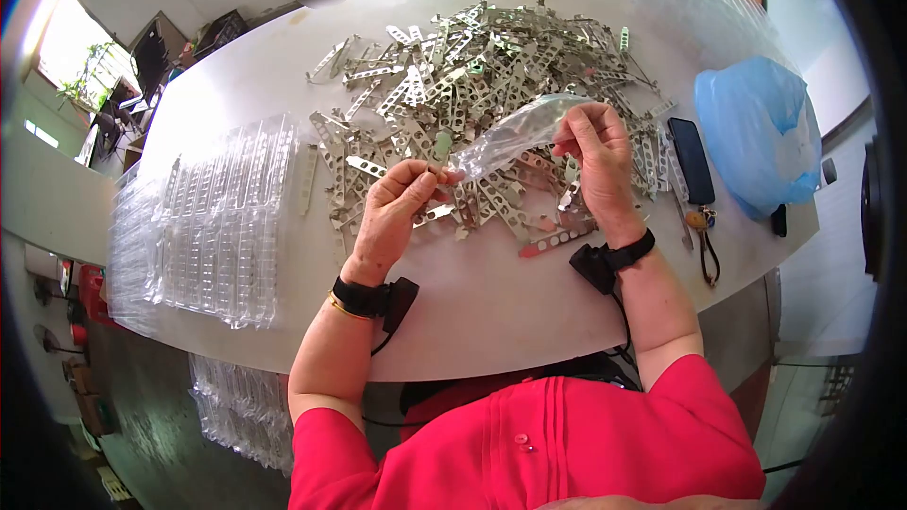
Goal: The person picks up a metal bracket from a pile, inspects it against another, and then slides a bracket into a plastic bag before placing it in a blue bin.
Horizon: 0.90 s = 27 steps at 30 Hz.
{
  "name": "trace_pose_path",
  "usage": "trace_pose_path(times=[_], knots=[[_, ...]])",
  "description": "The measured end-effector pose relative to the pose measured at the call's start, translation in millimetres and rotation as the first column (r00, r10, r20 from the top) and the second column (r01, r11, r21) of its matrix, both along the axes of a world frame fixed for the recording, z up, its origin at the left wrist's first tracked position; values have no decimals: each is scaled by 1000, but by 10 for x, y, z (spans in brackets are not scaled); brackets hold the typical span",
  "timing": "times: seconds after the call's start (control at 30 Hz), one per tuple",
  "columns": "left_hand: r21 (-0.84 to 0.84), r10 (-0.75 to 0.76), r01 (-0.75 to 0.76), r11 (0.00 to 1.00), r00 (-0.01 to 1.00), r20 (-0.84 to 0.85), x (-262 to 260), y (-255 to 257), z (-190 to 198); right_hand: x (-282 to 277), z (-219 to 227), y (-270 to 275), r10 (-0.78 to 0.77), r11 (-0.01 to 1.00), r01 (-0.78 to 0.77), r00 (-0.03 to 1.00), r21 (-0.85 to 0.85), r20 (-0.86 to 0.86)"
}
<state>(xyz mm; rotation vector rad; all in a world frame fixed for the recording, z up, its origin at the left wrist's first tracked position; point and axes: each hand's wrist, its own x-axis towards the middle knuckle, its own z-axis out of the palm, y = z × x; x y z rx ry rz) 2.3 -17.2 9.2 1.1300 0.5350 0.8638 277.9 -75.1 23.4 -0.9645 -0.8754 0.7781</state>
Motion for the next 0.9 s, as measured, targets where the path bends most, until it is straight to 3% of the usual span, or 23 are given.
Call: trace_pose_path(times=[0.2, 0.5, 0.57, 0.8, 0.9], knots=[[102, 47, -39, 994, 996, -77, 11, -31, -16, -75, 17, -19, 42, 999, -42, 999, -7, 6], [68, 60, -57, 996, 997, -43, -3, 8, -42, -63, 27, -60, 119, 989, -115, 993, -95, 29], [70, 132, -134, 989, 991, 34, 73, -56, 40, -52, 36, -57, 139, 983, -143, 989, -118, -42], [111, 135, -136, 984, 991, 19, 20, -33, -3, -42, -25, -26, 1, 997, 1, 999, -71, 38], [82, 127, -122, 989, 990, -66, -4, -36, 31, -46, -7, -22, -48, 996, 54, 995, -65, 91]])
